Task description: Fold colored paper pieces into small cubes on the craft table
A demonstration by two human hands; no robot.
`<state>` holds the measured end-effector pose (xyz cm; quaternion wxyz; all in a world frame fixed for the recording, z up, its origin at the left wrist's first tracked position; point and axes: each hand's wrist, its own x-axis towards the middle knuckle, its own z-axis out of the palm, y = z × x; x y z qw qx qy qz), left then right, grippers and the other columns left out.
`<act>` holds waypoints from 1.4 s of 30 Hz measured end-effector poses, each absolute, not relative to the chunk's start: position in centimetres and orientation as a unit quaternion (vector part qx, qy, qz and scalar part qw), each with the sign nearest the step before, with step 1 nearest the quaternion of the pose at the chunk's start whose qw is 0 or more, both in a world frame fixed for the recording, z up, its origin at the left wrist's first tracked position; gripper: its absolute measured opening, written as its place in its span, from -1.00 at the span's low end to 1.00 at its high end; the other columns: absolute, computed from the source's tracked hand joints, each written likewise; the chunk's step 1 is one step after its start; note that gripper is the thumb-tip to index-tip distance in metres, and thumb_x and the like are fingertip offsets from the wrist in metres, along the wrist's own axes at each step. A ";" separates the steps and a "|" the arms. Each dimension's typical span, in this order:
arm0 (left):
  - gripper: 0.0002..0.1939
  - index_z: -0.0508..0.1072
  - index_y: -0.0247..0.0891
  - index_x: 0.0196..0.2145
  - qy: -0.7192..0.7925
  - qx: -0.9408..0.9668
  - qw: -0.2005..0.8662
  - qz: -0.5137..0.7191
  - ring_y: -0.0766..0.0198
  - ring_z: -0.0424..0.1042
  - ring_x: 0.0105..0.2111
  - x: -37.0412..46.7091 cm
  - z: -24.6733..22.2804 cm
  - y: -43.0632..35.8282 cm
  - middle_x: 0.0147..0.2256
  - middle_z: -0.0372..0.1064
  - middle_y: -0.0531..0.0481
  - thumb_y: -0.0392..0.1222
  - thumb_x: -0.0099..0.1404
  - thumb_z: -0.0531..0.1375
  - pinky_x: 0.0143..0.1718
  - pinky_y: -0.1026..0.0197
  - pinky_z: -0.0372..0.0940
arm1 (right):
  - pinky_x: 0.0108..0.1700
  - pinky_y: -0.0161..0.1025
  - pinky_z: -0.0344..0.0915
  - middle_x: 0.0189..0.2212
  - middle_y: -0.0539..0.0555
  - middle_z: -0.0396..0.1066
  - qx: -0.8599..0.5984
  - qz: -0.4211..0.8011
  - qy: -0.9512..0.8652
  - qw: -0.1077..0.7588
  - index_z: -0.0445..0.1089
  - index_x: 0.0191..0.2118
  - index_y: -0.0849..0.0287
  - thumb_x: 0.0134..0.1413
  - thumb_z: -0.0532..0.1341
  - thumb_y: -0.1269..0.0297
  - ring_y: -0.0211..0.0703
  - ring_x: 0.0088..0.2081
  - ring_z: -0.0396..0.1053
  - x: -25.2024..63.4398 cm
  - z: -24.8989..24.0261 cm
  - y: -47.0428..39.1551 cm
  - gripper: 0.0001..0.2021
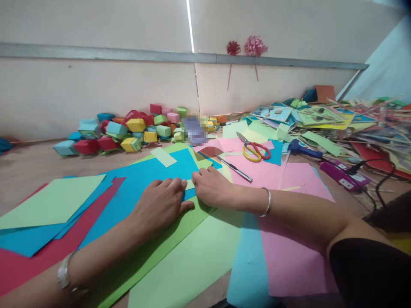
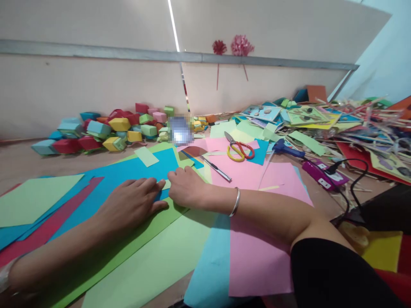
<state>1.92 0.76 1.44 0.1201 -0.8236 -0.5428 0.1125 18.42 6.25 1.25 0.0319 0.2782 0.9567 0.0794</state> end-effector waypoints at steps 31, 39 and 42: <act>-0.70 0.52 -0.39 -0.17 -0.604 -0.773 0.170 -0.095 -0.24 0.41 -0.03 1.0 0.4 -0.5 -0.14 0.50 -0.39 -0.11 0.38 0.11 -0.14 -0.14 0.25 | -0.37 -0.20 0.08 -0.18 0.27 0.39 0.363 0.055 0.929 0.046 0.44 -0.10 0.32 0.30 0.02 0.53 0.00 -0.19 0.30 18.7 2.3 6.2 -0.75; -0.65 0.40 -0.27 0.05 -0.578 -0.774 0.022 -0.256 0.03 0.48 -0.17 -0.5 -1.3 1.1 -0.18 0.48 -0.18 -0.31 0.36 0.02 -0.18 0.00 0.36 | -0.17 -0.24 0.20 -0.19 0.17 0.43 0.350 -0.036 0.929 -0.111 0.48 -0.10 0.26 0.26 0.17 0.42 -0.11 -0.16 0.33 19.4 0.4 7.8 -0.83; -0.67 0.36 -0.25 0.05 -0.557 -0.740 -0.046 -0.374 0.12 0.47 -0.20 -0.6 -1.3 1.2 -0.21 0.43 -0.12 -0.23 0.35 0.05 -0.17 0.03 0.40 | -0.15 -0.26 0.23 -0.29 0.13 0.48 0.342 -0.112 0.909 -0.210 0.52 -0.24 0.27 0.16 0.23 0.51 -0.16 -0.21 0.36 19.6 0.2 8.1 -0.88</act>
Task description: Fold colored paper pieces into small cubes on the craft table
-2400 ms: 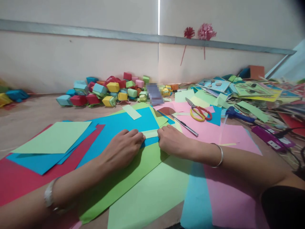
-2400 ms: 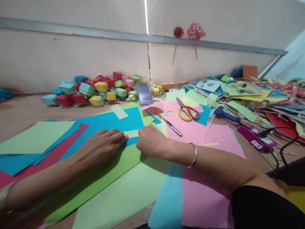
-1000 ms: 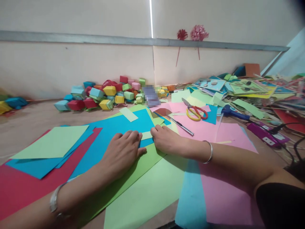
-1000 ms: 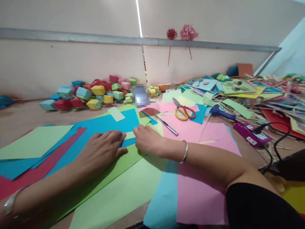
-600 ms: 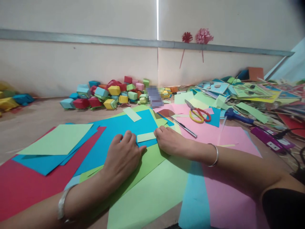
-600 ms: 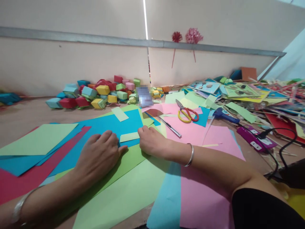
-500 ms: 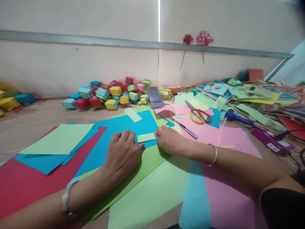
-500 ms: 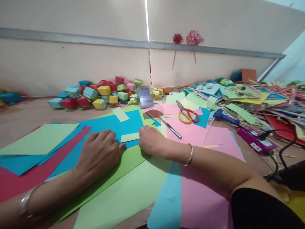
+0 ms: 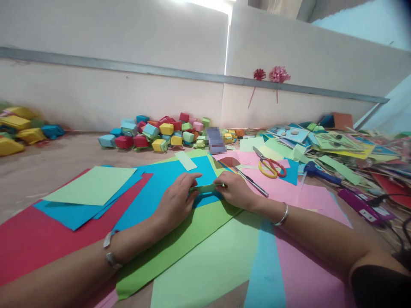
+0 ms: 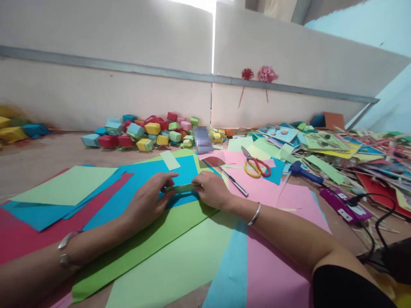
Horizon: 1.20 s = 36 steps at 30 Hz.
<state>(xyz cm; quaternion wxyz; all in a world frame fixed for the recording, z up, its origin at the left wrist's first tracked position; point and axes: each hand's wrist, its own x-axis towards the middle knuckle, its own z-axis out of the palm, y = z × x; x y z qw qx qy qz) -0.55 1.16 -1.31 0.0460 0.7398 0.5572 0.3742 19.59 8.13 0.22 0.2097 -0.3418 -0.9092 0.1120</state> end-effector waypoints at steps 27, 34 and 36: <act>-0.33 0.20 -0.26 0.06 0.484 0.506 0.425 0.574 0.07 0.56 -0.15 0.9 -0.1 0.5 -0.19 0.51 -0.10 -0.07 0.03 0.32 -0.10 0.01 0.47 | -0.46 -0.35 0.16 -0.52 -0.05 0.38 -0.352 0.393 -0.784 0.328 0.45 -0.27 0.19 0.10 0.15 0.26 -0.29 -0.50 0.26 19.1 0.0 6.7 -0.83; -0.37 0.25 -0.23 0.10 0.525 0.526 0.404 0.533 0.15 0.55 -0.34 0.6 0.1 0.3 -0.16 0.51 -0.09 -0.09 0.06 0.25 -0.37 0.15 0.45 | -0.58 -0.38 0.04 -0.67 -0.22 0.14 -0.334 0.518 -0.719 0.322 0.21 -0.32 0.10 -0.03 0.19 0.24 -0.36 -0.67 0.10 18.7 -0.1 6.4 -0.85; -0.38 0.29 -0.23 0.08 0.535 0.534 0.392 0.524 0.15 0.54 -0.35 0.6 0.2 0.2 -0.16 0.50 -0.09 -0.03 0.07 0.26 -0.39 0.15 0.44 | -0.57 -0.38 0.06 -0.67 -0.21 0.14 -0.322 0.532 -0.723 0.301 0.19 -0.35 0.10 -0.03 0.18 0.23 -0.35 -0.65 0.12 18.7 0.1 6.0 -0.85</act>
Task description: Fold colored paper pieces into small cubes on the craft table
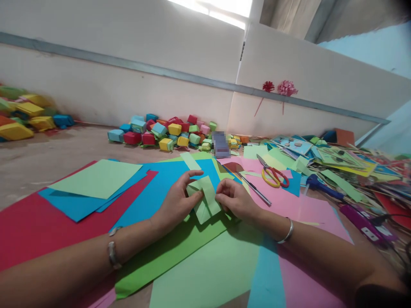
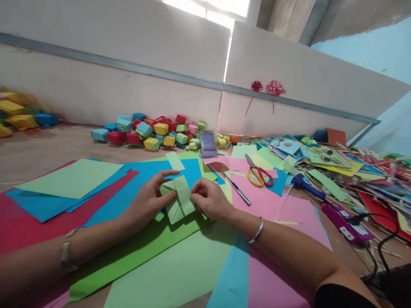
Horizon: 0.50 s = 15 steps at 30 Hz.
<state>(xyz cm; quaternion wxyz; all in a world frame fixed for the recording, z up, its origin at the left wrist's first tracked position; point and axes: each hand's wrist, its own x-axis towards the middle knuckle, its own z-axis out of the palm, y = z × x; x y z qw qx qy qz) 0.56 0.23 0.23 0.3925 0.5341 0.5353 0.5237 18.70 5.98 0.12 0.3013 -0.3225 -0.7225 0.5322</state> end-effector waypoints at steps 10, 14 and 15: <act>-0.58 0.45 -0.22 -0.15 0.556 0.554 0.346 0.514 0.20 0.46 -0.44 0.8 0.8 0.0 -0.39 0.50 0.05 -0.01 0.02 0.28 -0.45 0.20 0.35 | -0.40 -0.32 0.15 -0.50 -0.09 0.28 -0.335 0.378 -0.802 0.318 0.25 -0.38 0.15 -0.02 0.24 0.20 -0.32 -0.48 0.21 18.7 0.6 5.1 -0.82; -0.56 0.48 -0.23 -0.18 0.594 0.518 0.326 0.522 0.16 0.45 -0.44 0.3 0.7 0.4 -0.46 0.47 0.07 0.01 -0.02 0.29 -0.44 0.19 0.33 | -0.45 -0.33 0.14 -0.53 -0.13 0.27 -0.334 0.500 -0.722 0.343 0.24 -0.19 0.15 -0.04 0.19 0.24 -0.32 -0.53 0.19 18.8 0.0 5.9 -0.74; -0.54 0.48 -0.24 -0.17 0.596 0.509 0.333 0.523 0.15 0.45 -0.44 0.3 0.7 0.5 -0.46 0.47 0.07 0.01 -0.03 0.30 -0.44 0.18 0.33 | -0.47 -0.34 0.12 -0.55 -0.15 0.26 -0.336 0.519 -0.708 0.342 0.23 -0.14 0.16 -0.05 0.20 0.24 -0.33 -0.55 0.17 18.8 0.0 6.1 -0.69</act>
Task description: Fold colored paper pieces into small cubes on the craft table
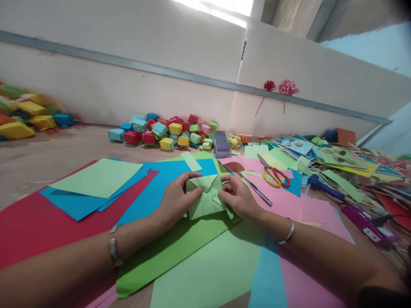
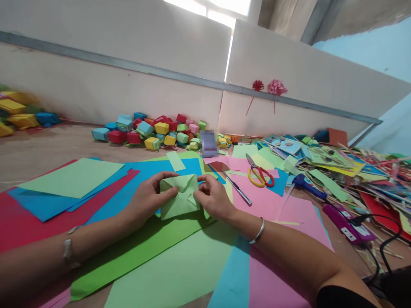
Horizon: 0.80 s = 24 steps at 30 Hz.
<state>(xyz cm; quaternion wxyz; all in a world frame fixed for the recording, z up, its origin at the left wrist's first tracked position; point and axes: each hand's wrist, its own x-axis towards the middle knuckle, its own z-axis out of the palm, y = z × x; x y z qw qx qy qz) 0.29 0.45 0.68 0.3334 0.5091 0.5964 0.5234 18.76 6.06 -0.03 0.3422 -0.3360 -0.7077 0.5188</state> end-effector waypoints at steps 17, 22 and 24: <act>-0.55 0.50 -0.31 -0.33 0.540 0.402 0.501 0.544 0.10 0.51 -0.43 0.6 -0.1 0.4 -0.39 0.58 -0.08 -0.05 -0.18 0.44 -0.37 0.10 0.41 | -0.39 -0.31 0.17 -0.46 -0.08 0.37 -0.274 0.324 -0.820 0.385 0.30 -0.03 0.10 0.12 0.17 0.34 -0.31 -0.51 0.20 19.3 0.1 5.0 -0.72; -0.55 0.51 -0.30 -0.33 0.536 0.400 0.497 0.553 0.13 0.50 -0.44 0.6 -0.2 0.4 -0.40 0.57 -0.07 -0.04 -0.16 0.46 -0.40 0.13 0.40 | -0.35 -0.28 0.20 -0.47 -0.03 0.37 -0.277 0.254 -0.847 0.375 0.36 -0.33 0.13 0.17 0.19 0.30 -0.27 -0.46 0.26 19.3 0.4 5.2 -0.94; -0.54 0.52 -0.30 -0.33 0.533 0.395 0.500 0.556 0.14 0.49 -0.44 0.6 -0.1 0.4 -0.40 0.58 -0.07 -0.04 -0.18 0.47 -0.40 0.15 0.39 | -0.34 -0.28 0.20 -0.46 -0.02 0.38 -0.288 0.253 -0.847 0.369 0.37 -0.32 0.13 0.18 0.19 0.30 -0.26 -0.45 0.27 19.3 0.5 5.2 -0.93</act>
